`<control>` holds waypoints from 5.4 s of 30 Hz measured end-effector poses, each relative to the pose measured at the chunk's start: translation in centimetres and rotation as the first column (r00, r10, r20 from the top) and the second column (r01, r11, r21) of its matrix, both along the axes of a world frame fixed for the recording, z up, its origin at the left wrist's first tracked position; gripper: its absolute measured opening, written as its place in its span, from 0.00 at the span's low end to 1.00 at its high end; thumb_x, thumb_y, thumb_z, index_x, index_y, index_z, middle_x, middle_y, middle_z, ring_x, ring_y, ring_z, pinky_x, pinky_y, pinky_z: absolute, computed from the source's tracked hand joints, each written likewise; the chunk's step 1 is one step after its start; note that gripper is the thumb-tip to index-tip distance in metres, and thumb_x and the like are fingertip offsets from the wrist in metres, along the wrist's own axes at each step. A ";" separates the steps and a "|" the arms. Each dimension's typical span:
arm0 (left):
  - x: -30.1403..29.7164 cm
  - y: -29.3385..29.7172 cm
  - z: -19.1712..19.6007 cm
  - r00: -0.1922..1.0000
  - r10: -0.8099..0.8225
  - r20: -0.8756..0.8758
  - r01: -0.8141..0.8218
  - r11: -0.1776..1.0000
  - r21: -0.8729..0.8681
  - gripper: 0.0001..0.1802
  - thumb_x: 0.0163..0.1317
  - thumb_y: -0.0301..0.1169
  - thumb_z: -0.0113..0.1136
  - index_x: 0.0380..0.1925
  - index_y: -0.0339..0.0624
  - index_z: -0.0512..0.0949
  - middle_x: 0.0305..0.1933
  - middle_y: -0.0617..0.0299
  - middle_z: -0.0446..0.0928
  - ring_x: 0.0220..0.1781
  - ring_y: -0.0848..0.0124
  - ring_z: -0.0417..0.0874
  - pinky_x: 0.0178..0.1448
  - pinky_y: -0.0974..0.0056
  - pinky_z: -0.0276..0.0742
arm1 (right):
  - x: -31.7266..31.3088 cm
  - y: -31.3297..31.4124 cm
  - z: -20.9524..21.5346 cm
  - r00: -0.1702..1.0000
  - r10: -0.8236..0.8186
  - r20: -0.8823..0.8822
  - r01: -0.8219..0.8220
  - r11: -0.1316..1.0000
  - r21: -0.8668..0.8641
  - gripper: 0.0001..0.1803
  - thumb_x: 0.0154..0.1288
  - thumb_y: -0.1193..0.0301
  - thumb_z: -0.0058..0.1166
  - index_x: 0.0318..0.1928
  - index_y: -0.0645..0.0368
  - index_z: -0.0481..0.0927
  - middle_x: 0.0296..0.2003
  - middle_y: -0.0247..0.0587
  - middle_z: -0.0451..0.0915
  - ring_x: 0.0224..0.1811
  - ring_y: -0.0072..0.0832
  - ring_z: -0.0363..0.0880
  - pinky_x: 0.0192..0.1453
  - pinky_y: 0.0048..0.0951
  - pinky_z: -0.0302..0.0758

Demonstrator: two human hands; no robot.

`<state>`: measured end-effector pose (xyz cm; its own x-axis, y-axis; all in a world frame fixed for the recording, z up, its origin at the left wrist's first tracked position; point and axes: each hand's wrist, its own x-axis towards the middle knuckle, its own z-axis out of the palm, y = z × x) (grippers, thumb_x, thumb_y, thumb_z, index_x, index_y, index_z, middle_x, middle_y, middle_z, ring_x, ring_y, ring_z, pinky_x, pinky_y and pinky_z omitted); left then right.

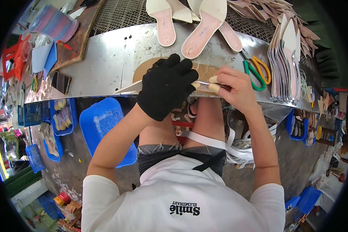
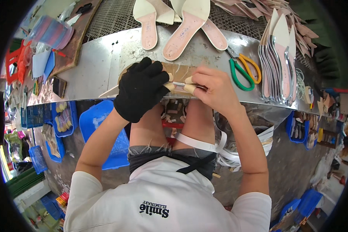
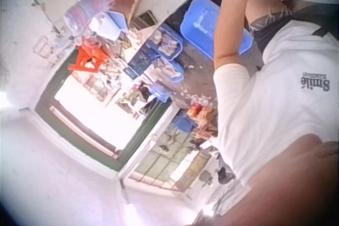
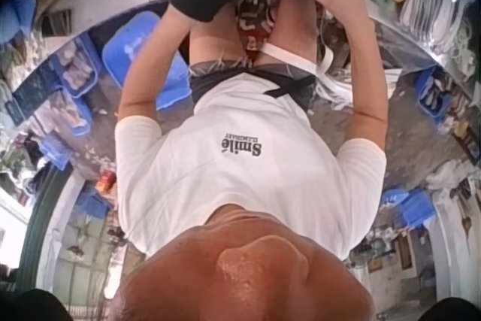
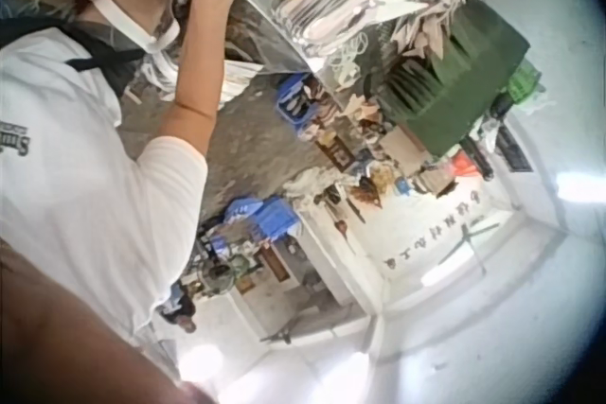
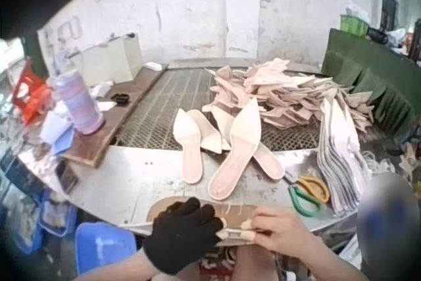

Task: Manually applying clear protective film or material to the heels and soles of high-heeled shoe components.

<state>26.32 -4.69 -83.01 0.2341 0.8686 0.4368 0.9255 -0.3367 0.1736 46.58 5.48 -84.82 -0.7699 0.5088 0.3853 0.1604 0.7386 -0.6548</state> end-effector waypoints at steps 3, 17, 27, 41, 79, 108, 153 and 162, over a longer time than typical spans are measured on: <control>0.6 -1.3 1.0 1.000 -0.004 0.022 0.003 0.999 0.036 0.12 0.41 0.32 0.66 0.29 0.48 0.77 0.34 0.65 0.72 0.40 0.66 0.76 0.44 0.60 0.72 | 0.3 -1.1 0.4 0.998 -0.011 0.068 0.009 1.000 0.023 0.07 0.50 0.77 0.63 0.31 0.64 0.80 0.25 0.38 0.74 0.21 0.26 0.71 0.26 0.24 0.68; -0.9 -9.0 8.6 0.981 -0.078 0.177 0.186 0.638 -0.747 0.20 0.51 0.43 0.60 0.43 0.48 0.80 0.35 0.49 0.80 0.39 0.52 0.81 0.43 0.53 0.75 | 1.1 -7.7 11.7 0.874 0.294 0.387 0.017 0.778 -0.629 0.16 0.63 0.62 0.55 0.26 0.62 0.76 0.17 0.30 0.74 0.17 0.12 0.67 0.20 0.19 0.61; -2.1 -13.2 11.3 0.882 -0.009 0.470 0.343 0.698 -0.629 0.16 0.63 0.44 0.54 0.33 0.42 0.81 0.22 0.57 0.78 0.26 0.61 0.81 0.33 0.63 0.74 | 3.3 -5.2 14.0 0.965 0.217 0.147 -0.018 0.615 -0.789 0.10 0.61 0.67 0.58 0.29 0.62 0.79 0.22 0.28 0.77 0.23 0.11 0.70 0.27 0.15 0.65; -2.0 -13.3 9.5 0.259 0.187 0.948 0.354 0.894 -0.273 0.17 0.64 0.39 0.56 0.25 0.36 0.79 0.20 0.64 0.76 0.23 0.78 0.75 0.29 0.70 0.70 | -3.8 -16.9 8.5 0.811 -0.428 -0.400 -0.144 0.516 -0.844 0.11 0.62 0.69 0.58 0.34 0.57 0.67 0.21 0.24 0.68 0.18 0.08 0.62 0.19 0.13 0.57; -3.6 -10.2 6.3 0.031 0.360 0.933 0.372 0.862 -0.345 0.24 0.60 0.37 0.62 0.53 0.35 0.72 0.46 0.58 0.78 0.45 0.75 0.78 0.51 0.67 0.75 | -7.5 -14.0 6.7 0.975 -0.191 -0.111 0.081 0.776 -0.626 0.06 0.58 0.77 0.57 0.34 0.67 0.76 0.28 0.32 0.73 0.26 0.16 0.68 0.29 0.21 0.67; -4.6 -10.5 -4.0 -0.789 0.383 0.481 0.487 0.867 0.109 0.17 0.62 0.47 0.57 0.35 0.45 0.72 0.55 0.47 0.72 0.46 0.55 0.81 0.47 0.54 0.82 | -1.5 -5.3 6.2 0.984 -0.065 -0.166 -0.068 0.726 -0.684 0.15 0.60 0.69 0.55 0.45 0.65 0.77 0.38 0.38 0.81 0.43 0.24 0.78 0.49 0.27 0.72; -1.6 -9.2 2.6 -0.630 0.291 0.720 0.281 0.950 -0.138 0.15 0.64 0.39 0.56 0.44 0.42 0.70 0.50 0.53 0.75 0.47 0.62 0.81 0.48 0.58 0.80 | 5.0 -8.2 3.5 0.610 -0.679 0.408 0.732 0.680 0.036 0.11 0.58 0.72 0.59 0.37 0.66 0.73 0.26 0.40 0.76 0.29 0.29 0.75 0.35 0.30 0.72; 1.8 -7.9 3.5 -0.264 0.321 0.910 0.098 0.947 -0.306 0.18 0.53 0.27 0.65 0.44 0.39 0.73 0.39 0.61 0.78 0.39 0.71 0.81 0.43 0.66 0.78 | -0.9 -11.2 7.9 0.940 -0.223 -0.259 0.086 0.887 -0.454 0.12 0.66 0.70 0.50 0.34 0.69 0.78 0.30 0.38 0.78 0.32 0.20 0.75 0.37 0.20 0.71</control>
<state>28.13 -12.60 -79.47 -0.3958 0.9014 -0.1757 -0.4434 -0.0200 0.8961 45.72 -5.75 -76.95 -0.5520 0.7791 0.2972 -0.0032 0.3545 -0.9351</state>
